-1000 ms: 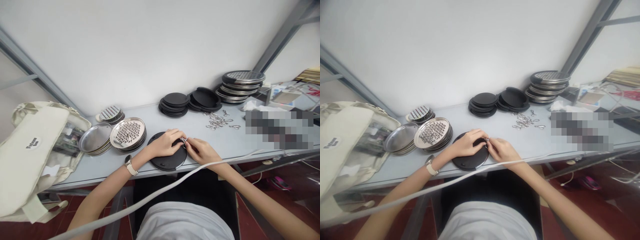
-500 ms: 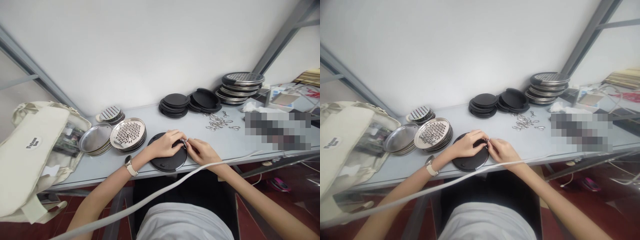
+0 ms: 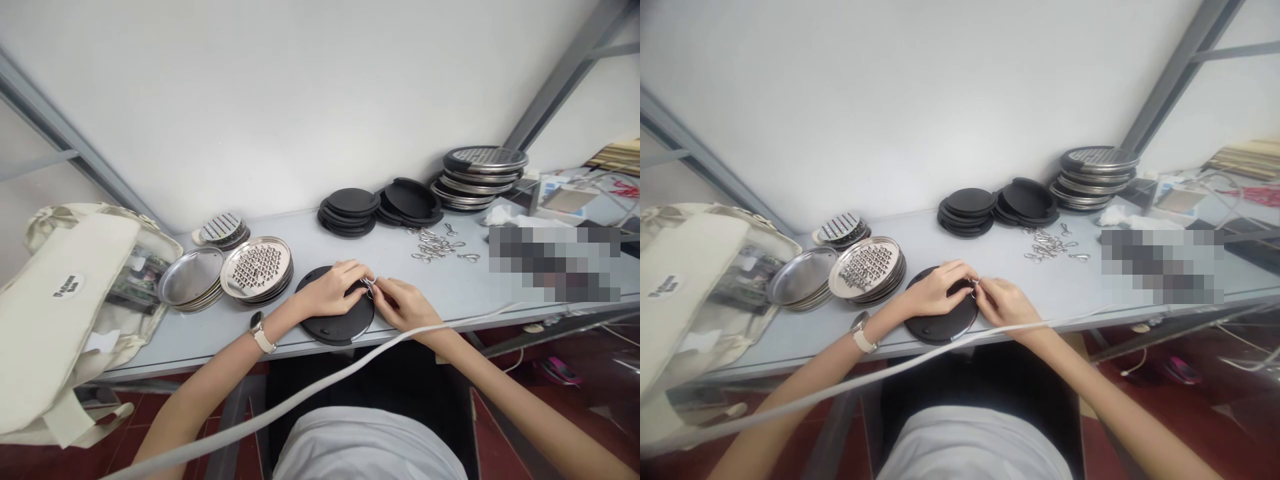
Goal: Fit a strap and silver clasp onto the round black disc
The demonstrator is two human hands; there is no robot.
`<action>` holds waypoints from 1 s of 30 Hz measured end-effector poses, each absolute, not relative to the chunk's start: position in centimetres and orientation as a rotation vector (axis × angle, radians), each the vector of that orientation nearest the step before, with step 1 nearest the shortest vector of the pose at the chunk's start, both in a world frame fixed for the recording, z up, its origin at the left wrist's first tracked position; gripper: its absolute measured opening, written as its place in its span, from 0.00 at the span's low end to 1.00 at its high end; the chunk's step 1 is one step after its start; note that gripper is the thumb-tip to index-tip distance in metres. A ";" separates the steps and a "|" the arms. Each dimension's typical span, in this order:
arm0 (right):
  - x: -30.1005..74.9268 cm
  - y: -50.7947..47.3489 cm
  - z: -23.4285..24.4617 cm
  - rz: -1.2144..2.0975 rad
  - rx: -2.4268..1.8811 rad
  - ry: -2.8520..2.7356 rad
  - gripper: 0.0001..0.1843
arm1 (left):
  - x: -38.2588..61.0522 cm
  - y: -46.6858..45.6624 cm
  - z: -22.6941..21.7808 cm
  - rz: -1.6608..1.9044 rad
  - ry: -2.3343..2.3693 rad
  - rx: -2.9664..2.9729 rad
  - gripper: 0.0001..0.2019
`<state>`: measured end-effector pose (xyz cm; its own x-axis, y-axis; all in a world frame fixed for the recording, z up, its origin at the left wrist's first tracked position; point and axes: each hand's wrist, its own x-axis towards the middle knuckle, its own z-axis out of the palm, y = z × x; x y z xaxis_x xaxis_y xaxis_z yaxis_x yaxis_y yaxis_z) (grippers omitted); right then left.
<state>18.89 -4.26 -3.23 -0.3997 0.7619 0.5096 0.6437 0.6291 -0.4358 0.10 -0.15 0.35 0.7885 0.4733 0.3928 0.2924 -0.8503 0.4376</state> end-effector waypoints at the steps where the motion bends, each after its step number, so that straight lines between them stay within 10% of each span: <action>1: 18.9 -4.3 -3.2 0.218 -1.095 -2.157 0.11 | 0.1 -0.2 0.4 0.709 0.589 2.620 0.09; 30: 19.1 -3.7 -3.8 -0.054 -1.075 -2.238 0.13 | 0.4 -0.1 0.2 0.720 0.665 2.636 0.07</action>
<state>19.08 -3.70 -3.83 -0.4554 0.6858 0.5678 0.7122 0.6633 -0.2300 0.42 -0.08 0.22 0.7638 0.5140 0.3904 0.3483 -0.8374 0.4211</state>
